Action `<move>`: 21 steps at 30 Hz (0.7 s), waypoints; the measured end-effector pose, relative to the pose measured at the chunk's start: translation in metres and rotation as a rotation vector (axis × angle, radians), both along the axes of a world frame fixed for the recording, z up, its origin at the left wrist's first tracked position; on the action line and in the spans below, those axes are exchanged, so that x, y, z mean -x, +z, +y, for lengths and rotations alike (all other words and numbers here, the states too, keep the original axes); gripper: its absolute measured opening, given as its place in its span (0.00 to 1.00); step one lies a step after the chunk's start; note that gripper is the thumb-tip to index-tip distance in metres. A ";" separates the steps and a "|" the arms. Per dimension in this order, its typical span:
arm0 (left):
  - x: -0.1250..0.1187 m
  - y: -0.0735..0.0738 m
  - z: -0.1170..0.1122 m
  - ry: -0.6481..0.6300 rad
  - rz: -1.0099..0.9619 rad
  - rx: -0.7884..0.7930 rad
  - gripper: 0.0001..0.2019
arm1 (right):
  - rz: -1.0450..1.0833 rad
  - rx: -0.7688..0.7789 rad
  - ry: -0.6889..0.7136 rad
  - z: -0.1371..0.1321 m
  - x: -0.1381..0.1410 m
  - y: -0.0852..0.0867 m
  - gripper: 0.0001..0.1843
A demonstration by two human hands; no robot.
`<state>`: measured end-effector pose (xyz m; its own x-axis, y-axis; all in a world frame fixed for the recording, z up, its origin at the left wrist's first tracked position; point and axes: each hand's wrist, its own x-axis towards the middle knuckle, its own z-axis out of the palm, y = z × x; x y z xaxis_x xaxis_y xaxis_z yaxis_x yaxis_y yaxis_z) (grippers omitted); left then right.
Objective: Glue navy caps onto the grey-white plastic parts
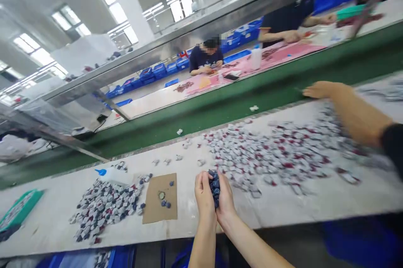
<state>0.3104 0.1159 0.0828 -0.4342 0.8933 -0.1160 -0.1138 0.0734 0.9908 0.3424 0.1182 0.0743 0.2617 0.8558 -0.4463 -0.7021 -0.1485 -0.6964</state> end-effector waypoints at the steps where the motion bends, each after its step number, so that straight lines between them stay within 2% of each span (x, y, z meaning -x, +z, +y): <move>1: 0.021 -0.015 0.013 0.052 0.013 0.013 0.13 | -0.041 -0.003 0.049 0.015 0.021 -0.014 0.16; 3: 0.055 -0.045 0.032 0.136 0.056 0.049 0.14 | -0.140 -0.014 0.137 0.037 0.054 -0.043 0.16; 6: 0.081 -0.082 0.044 0.204 0.108 0.117 0.16 | -0.328 -0.070 0.252 0.052 0.078 -0.081 0.17; 8: 0.085 -0.098 0.045 0.221 0.168 0.143 0.18 | -0.461 -0.138 0.306 0.054 0.080 -0.098 0.18; 10: 0.083 -0.105 0.043 0.225 0.257 0.146 0.19 | -0.582 -0.225 0.344 0.054 0.077 -0.108 0.20; 13: 0.082 -0.101 0.037 0.211 0.441 0.135 0.20 | -0.734 -0.366 0.393 0.050 0.068 -0.111 0.22; 15: 0.091 -0.090 0.037 0.182 0.579 0.121 0.19 | -0.826 -0.454 0.433 0.045 0.057 -0.107 0.21; 17: 0.113 -0.072 0.049 0.148 0.706 0.105 0.18 | -0.925 -0.520 0.469 0.039 0.042 -0.101 0.18; 19: 0.146 -0.052 0.081 0.119 0.808 0.098 0.18 | -1.024 -0.534 0.481 0.033 0.026 -0.095 0.15; 21: 0.183 -0.036 0.133 0.080 0.888 0.103 0.18 | -1.168 -0.513 0.486 0.028 0.016 -0.094 0.13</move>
